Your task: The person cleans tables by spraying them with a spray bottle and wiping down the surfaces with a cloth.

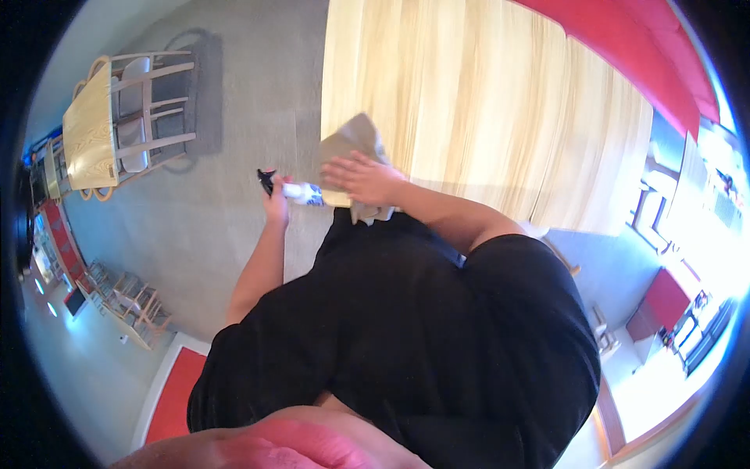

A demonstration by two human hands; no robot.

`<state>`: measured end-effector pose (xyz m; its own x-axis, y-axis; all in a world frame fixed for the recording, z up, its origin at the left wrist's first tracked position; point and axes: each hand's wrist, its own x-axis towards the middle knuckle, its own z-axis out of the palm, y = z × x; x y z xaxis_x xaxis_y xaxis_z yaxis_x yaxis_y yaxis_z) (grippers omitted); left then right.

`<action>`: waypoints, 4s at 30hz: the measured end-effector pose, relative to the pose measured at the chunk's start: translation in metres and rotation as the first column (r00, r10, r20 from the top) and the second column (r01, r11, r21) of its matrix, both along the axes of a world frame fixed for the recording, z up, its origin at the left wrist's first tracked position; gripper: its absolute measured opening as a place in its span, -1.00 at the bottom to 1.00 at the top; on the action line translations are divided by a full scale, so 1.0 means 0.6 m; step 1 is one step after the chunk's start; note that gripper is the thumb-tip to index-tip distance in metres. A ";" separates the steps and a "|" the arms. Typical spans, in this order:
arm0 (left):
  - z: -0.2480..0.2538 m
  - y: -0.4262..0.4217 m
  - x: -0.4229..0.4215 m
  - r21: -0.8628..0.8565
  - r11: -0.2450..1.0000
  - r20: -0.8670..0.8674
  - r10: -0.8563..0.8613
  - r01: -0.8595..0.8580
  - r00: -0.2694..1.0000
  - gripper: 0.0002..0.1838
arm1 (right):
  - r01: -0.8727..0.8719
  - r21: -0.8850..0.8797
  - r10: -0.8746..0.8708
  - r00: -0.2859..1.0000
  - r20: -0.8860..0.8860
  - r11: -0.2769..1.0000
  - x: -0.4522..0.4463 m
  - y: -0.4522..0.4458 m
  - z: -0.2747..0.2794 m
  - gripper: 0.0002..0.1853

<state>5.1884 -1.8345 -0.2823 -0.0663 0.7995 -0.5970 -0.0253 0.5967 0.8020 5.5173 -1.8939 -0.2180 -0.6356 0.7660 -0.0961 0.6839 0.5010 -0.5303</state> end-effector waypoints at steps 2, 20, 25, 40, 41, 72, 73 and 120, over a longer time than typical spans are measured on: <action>-0.013 -0.018 -0.093 -0.047 0.998 -0.026 0.043 -0.044 0.999 -0.41 | 0.173 -0.046 -0.167 0.979 0.118 0.984 0.037 -0.088 0.020 -0.20; 0.038 -0.048 -0.166 -0.203 0.724 -0.625 -0.614 0.659 0.482 -0.31 | 0.587 -0.067 -0.586 0.810 0.031 0.807 -0.032 0.022 0.025 -0.20; 0.054 -0.004 -0.063 -0.036 0.862 -0.397 -0.477 0.506 0.784 -0.36 | 0.660 0.237 -0.666 0.743 -0.068 0.713 0.033 0.218 -0.035 -0.29; 0.057 -0.063 -0.147 -0.324 0.587 -0.573 -0.746 0.742 0.340 -0.33 | 0.894 0.410 -0.903 -0.317 0.291 -0.182 0.621 -0.387 -0.037 -0.27; 0.055 -0.062 -0.157 -0.342 0.554 -0.553 -0.772 0.759 0.314 -0.31 | 0.892 0.402 -0.902 -0.334 0.275 -0.208 0.566 -0.427 -0.042 -0.26; 0.021 0.015 -0.391 -0.249 0.150 -0.685 -0.726 0.957 -0.064 -0.14 | 0.682 0.158 -0.695 -0.718 -0.040 -0.714 0.024 -0.614 0.079 -0.63; 0.019 0.008 -0.387 -0.228 0.204 -0.636 -0.772 0.952 0.013 -0.14 | 0.690 0.352 -0.682 -0.711 0.169 -0.632 0.018 -0.682 0.083 -0.63; 0.070 -0.458 -0.221 -0.464 -0.292 -0.564 -0.630 0.836 -0.533 -0.15 | -0.150 -0.977 -0.834 -0.512 0.207 -0.151 -0.159 -0.833 -0.071 -0.57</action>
<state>5.0555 -2.1094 -0.2402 0.6280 0.2377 -0.7410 0.6149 -0.7352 0.2852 5.4219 -2.3938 -0.2603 0.1293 0.4651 -0.8758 -0.8737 -0.3642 -0.3224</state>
